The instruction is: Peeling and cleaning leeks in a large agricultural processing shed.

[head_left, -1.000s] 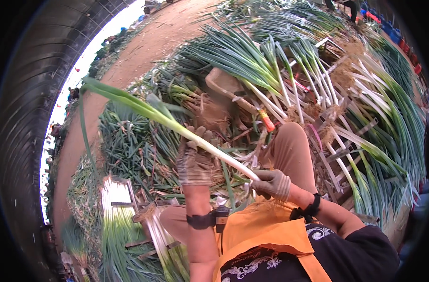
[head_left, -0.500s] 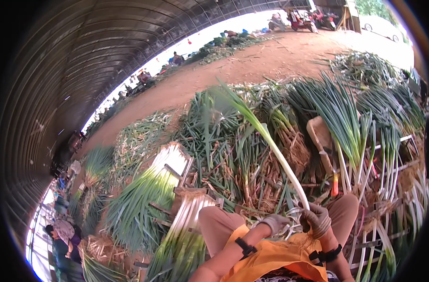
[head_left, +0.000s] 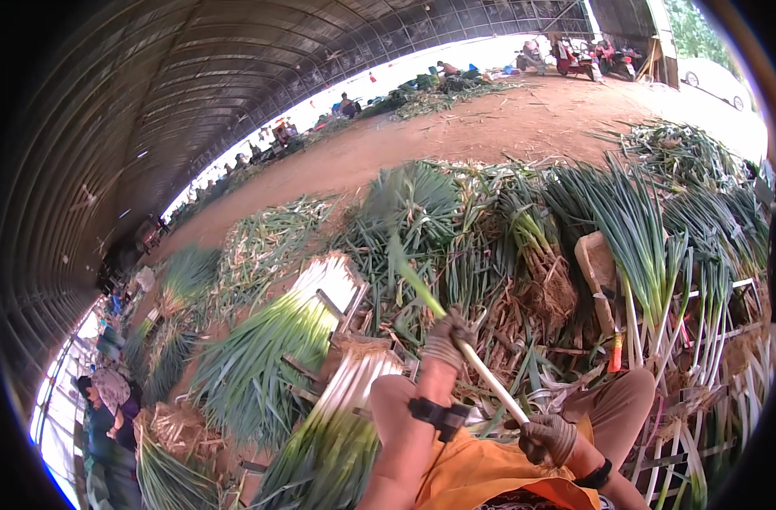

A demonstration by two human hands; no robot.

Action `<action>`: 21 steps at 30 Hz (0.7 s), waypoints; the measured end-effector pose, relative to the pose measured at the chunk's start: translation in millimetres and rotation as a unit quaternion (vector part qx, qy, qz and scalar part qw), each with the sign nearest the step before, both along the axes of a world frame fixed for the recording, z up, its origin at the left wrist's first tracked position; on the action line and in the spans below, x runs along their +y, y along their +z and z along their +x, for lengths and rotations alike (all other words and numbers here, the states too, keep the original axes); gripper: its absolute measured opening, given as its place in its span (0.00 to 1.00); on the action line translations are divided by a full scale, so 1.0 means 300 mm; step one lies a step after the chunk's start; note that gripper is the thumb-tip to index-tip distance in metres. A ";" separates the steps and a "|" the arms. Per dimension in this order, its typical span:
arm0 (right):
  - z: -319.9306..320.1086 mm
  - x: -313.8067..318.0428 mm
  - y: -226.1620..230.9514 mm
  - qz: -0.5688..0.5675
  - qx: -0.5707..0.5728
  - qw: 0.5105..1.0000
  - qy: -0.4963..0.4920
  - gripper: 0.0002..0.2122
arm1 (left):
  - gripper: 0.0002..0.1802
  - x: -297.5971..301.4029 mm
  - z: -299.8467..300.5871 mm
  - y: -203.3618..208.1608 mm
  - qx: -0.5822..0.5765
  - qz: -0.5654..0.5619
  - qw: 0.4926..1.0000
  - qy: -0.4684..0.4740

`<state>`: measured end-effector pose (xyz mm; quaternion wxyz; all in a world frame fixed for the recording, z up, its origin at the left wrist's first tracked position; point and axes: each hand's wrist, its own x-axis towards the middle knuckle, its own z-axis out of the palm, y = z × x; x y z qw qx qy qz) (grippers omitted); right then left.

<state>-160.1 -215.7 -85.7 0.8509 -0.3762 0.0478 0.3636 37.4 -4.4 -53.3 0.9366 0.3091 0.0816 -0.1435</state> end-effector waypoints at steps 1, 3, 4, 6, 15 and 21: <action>-0.007 -0.016 0.009 -0.002 0.002 1.000 0.001 0.15 | 0.06 0.039 0.010 0.001 -0.008 0.005 1.000 0.017; -0.020 -0.036 0.036 -0.154 -0.109 0.981 0.034 0.14 | 0.05 0.106 -0.011 0.048 -0.002 -0.026 0.997 0.069; -0.020 -0.048 -0.004 -0.152 -0.114 0.980 0.062 0.14 | 0.05 0.167 0.020 0.020 -0.004 -0.028 0.997 0.071; -0.024 -0.038 0.036 -0.194 -0.131 0.969 0.081 0.13 | 0.06 0.255 0.043 0.023 -0.001 -0.032 0.995 0.091; -0.100 -0.257 0.068 -0.461 -0.228 0.858 -0.011 0.16 | 0.07 0.461 0.007 0.029 -0.103 -0.019 0.977 0.185; -0.160 -0.378 0.142 -0.495 -0.247 0.825 -0.118 0.09 | 0.18 0.526 0.019 0.027 -0.156 -0.077 0.982 0.070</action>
